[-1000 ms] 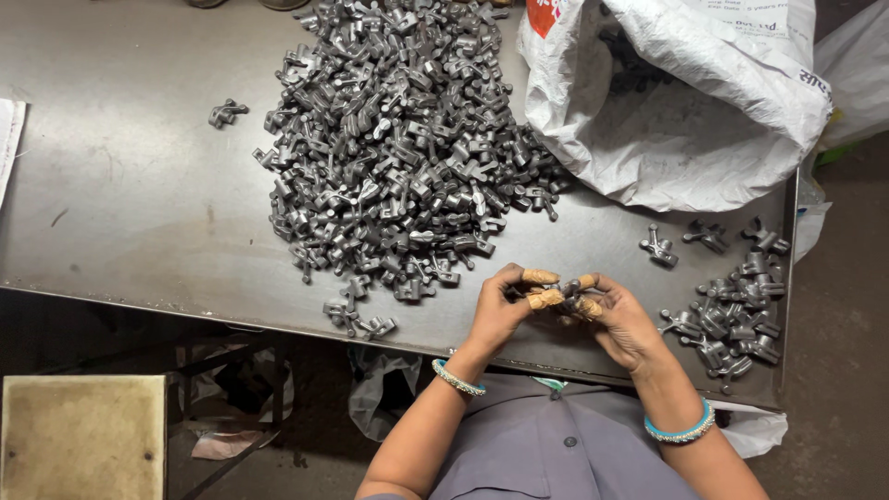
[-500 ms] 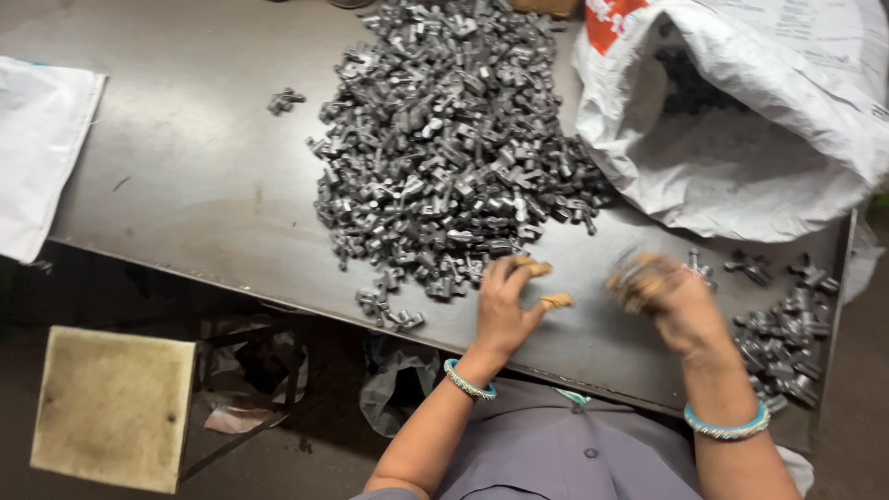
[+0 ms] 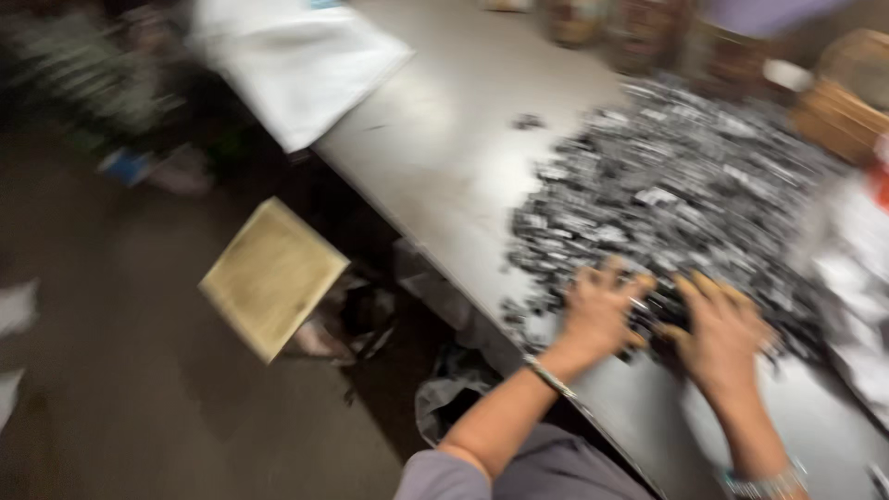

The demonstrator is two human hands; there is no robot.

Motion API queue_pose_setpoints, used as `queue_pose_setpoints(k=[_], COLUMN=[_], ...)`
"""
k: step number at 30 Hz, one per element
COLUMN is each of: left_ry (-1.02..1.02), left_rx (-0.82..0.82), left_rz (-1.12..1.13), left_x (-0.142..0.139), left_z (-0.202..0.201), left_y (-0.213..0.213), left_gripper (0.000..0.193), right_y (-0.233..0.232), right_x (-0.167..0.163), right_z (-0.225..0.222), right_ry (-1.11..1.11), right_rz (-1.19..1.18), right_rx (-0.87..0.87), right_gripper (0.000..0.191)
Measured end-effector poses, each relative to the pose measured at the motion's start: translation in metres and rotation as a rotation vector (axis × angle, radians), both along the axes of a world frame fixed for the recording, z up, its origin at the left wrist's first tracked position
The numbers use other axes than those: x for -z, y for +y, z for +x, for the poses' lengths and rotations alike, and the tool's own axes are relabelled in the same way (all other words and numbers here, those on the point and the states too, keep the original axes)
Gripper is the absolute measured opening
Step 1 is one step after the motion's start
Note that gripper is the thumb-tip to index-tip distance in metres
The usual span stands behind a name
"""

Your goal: The person sits at a metal table covered with small metal cast parts and sorts through them, picking up individual pieces, turning them in their hands, and placing selected pieces into a tin can on the table. At one point the person reaches into a white sack of parts and continues sorting pieces on the table.

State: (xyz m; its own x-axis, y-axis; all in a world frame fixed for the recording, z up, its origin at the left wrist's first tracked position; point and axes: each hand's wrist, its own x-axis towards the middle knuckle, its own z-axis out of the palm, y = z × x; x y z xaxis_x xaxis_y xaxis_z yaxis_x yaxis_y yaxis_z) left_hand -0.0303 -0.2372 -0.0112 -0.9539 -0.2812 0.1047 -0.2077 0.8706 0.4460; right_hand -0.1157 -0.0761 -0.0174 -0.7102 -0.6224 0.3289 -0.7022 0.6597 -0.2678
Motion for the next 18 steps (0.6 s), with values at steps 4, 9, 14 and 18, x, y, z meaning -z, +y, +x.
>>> queue_pose_setpoints(k=[4,9,14,18], left_ry=[0.082,0.071,0.098,0.129], left_rx=[-0.025,0.024,0.102,0.201], left_rz=[-0.090,-0.059,0.011,-0.025], left_x=[0.002,0.009,0.025,0.031], left_z=[0.006,0.018,0.039,0.049], left_y=[-0.001,0.009,0.034,0.065], left_gripper=[0.075,0.073,0.083,0.069], right_y=[0.014,0.025,0.043,0.079], right_x=[0.019,0.061,0.078,0.073], right_z=[-0.006,-0.011,0.007,0.030], right_ry=[0.080,0.189,0.023,-0.064], right_rz=[0.058,0.149,0.012,-0.115], right_rx=[0.029,0.068,0.131,0.182], right_gripper=[0.056,0.043,0.040,0.050])
